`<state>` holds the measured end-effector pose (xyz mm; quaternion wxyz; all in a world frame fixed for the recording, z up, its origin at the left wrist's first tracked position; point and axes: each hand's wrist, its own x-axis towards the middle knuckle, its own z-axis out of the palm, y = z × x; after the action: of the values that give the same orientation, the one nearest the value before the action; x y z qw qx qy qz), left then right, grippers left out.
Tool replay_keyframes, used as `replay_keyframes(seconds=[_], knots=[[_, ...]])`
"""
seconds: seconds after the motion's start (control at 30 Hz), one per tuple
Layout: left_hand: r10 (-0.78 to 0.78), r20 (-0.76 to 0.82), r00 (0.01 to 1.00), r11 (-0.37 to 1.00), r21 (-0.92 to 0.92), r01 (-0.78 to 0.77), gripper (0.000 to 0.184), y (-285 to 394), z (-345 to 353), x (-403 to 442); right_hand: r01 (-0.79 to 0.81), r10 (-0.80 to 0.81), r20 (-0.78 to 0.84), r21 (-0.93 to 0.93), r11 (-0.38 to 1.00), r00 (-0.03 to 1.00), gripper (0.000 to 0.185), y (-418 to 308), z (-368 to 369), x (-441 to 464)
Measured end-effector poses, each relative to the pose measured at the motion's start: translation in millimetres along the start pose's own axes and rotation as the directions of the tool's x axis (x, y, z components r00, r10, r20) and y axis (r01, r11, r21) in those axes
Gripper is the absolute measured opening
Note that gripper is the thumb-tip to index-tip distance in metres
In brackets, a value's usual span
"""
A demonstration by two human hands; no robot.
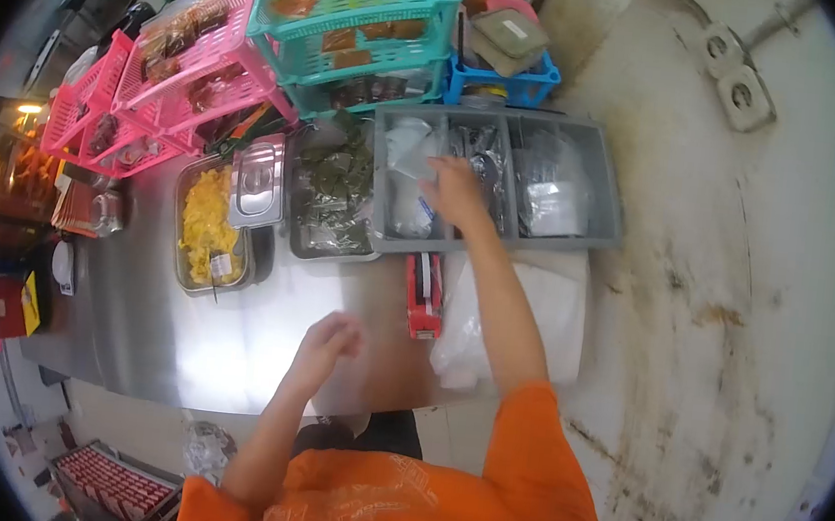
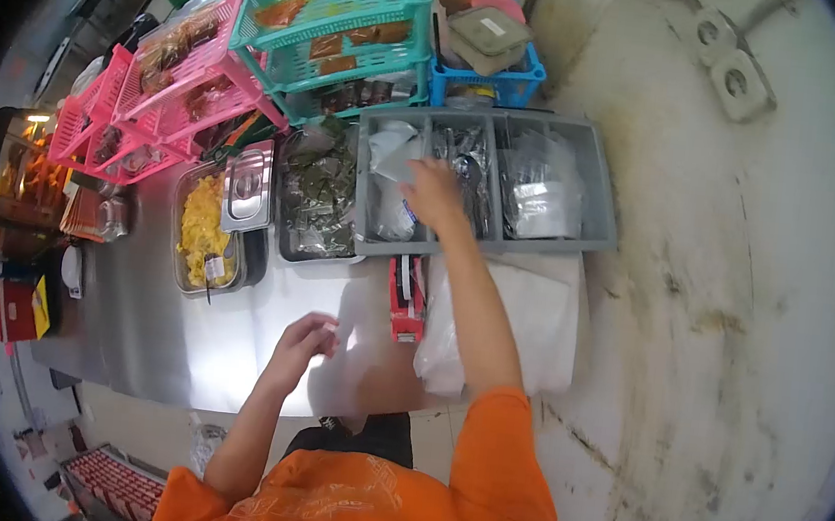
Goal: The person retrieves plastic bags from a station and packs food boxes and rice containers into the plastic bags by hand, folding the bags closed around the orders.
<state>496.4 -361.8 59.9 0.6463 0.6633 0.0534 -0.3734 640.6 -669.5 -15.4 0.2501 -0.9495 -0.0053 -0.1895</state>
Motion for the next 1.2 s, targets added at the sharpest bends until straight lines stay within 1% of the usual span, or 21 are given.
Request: replay_keyframes(seconds=[0.03, 0.07, 0.13, 0.2, 0.23, 0.27, 0.3, 0.37, 0.47, 0.5, 0.57, 0.67, 0.77, 0.8, 0.87, 0.9, 0.97, 1.0, 1.1, 1.17, 1.2], knots=[[0.044, 0.016, 0.999, 0.998, 0.037, -0.044, 0.02, 12.0, 10.5, 19.7, 0.088, -0.091, -0.032, -0.079, 0.993, 0.995, 0.021, -2.7, 22.2, 9.1], [0.087, 0.036, 0.996, 0.993, 0.075, -0.09, 0.02, 22.3, 16.6, 36.6, 0.081, -0.08, 0.027, -0.035, 0.996, 0.996, 0.02, -8.7, 32.0, 18.8], [0.144, 0.023, 0.989, 0.988, 0.055, -0.145, 0.019, 44.1, 23.0, 63.1, 0.033, -0.038, 0.143, 0.032, 0.999, 0.989, 0.02, -14.5, 36.4, 30.7], [0.203, 0.045, 0.978, 0.977, 0.05, -0.205, 0.018, 57.9, 32.6, 83.1, -0.147, 0.136, 0.084, 0.146, 0.978, 0.987, 0.02, -14.1, 22.1, 25.8], [0.197, 0.052, 0.979, 0.979, 0.044, -0.199, 0.018, 61.5, 32.0, 90.9, -0.225, 0.217, 0.059, 0.206, 0.952, 0.974, 0.02, -15.1, 12.5, 23.0], [0.208, 0.032, 0.978, 0.976, 0.06, -0.21, 0.019, 66.9, 36.4, 98.3, -0.294, 0.284, 0.077, 0.222, 0.929, 0.956, 0.019, -15.0, 5.0, 20.0], [0.223, 0.007, 0.975, 0.971, 0.081, -0.223, 0.021, 73.0, 38.6, 105.5, -0.285, 0.28, 0.056, 0.243, 0.927, 0.958, 0.019, -12.4, 3.5, 15.8], [0.305, -0.036, 0.952, 0.929, 0.234, -0.288, 0.026, 71.6, 40.6, 134.2, -0.252, 0.261, 0.005, 0.288, 0.924, 0.965, 0.018, -6.8, 0.0, 12.9], [0.449, -0.087, 0.889, 0.821, 0.432, -0.372, 0.036, 54.0, 46.6, 190.4, -0.306, 0.387, -0.017, 0.579, 0.756, 0.922, 0.016, -3.9, -8.2, 3.5], [0.5, -0.104, 0.859, 0.773, 0.5, -0.39, 0.039, 55.2, 46.5, 202.8, -0.329, 0.394, 0.008, 0.566, 0.756, 0.919, 0.017, -3.9, -9.5, 1.8], [0.53, -0.147, 0.835, 0.68, 0.662, -0.315, 0.048, 67.6, 55.8, 213.0, -0.373, 0.413, 0.048, 0.531, 0.761, 0.91, 0.019, 1.3, -16.8, -2.4], [0.698, -0.262, 0.667, 0.615, 0.696, -0.371, 0.043, 49.9, 62.9, 251.0, -0.544, 0.436, 0.374, 0.749, 0.378, 0.818, 0.024, 13.4, -7.0, -11.3], [0.396, -0.169, 0.902, 0.856, 0.423, -0.297, 0.032, 63.9, 54.5, 256.7, -0.565, 0.416, 0.44, 0.786, 0.249, 0.796, 0.029, 12.1, 1.0, -13.4], [0.492, -0.225, 0.841, 0.827, 0.422, -0.37, 0.026, 62.6, 57.3, 255.7, -0.535, 0.429, 0.383, 0.78, 0.324, 0.818, 0.029, 6.9, 1.6, -11.6], [0.506, -0.184, 0.843, 0.802, 0.46, -0.381, 0.024, 63.0, 54.9, 255.6, -0.47, 0.442, 0.262, 0.747, 0.469, 0.858, 0.03, -3.1, 1.5, -7.7], [0.511, -0.163, 0.844, 0.79, 0.477, -0.385, 0.023, 62.0, 53.0, 254.5, -0.491, 0.437, 0.284, 0.717, 0.494, 0.853, 0.03, -3.6, 0.9, -6.0], [0.505, -0.236, 0.83, 0.813, 0.454, -0.365, 0.024, 60.8, 50.1, 250.1, -0.528, 0.432, 0.323, 0.655, 0.541, 0.842, 0.03, -1.1, -2.1, -1.2], [0.503, -0.27, 0.821, 0.822, 0.442, -0.358, 0.026, 61.6, 48.3, 248.1, -0.52, 0.438, 0.305, 0.655, 0.548, 0.846, 0.03, -0.9, 0.6, -0.1], [0.541, -0.273, 0.795, 0.81, 0.424, -0.405, 0.034, 62.0, 41.0, 239.4, -0.508, 0.443, 0.279, 0.649, 0.566, 0.852, 0.03, 3.1, 13.9, -3.5], [0.487, -0.373, 0.79, 0.863, 0.347, -0.369, 0.034, 62.8, 39.4, 239.9, -0.51, 0.427, 0.297, 0.638, 0.577, 0.854, 0.03, 3.3, 15.2, -6.1], [0.455, -0.422, 0.784, 0.886, 0.305, -0.35, 0.034, 62.4, 37.6, 241.3, -0.497, 0.399, 0.313, 0.68, 0.539, 0.862, 0.03, 1.9, 12.4, -7.5]])
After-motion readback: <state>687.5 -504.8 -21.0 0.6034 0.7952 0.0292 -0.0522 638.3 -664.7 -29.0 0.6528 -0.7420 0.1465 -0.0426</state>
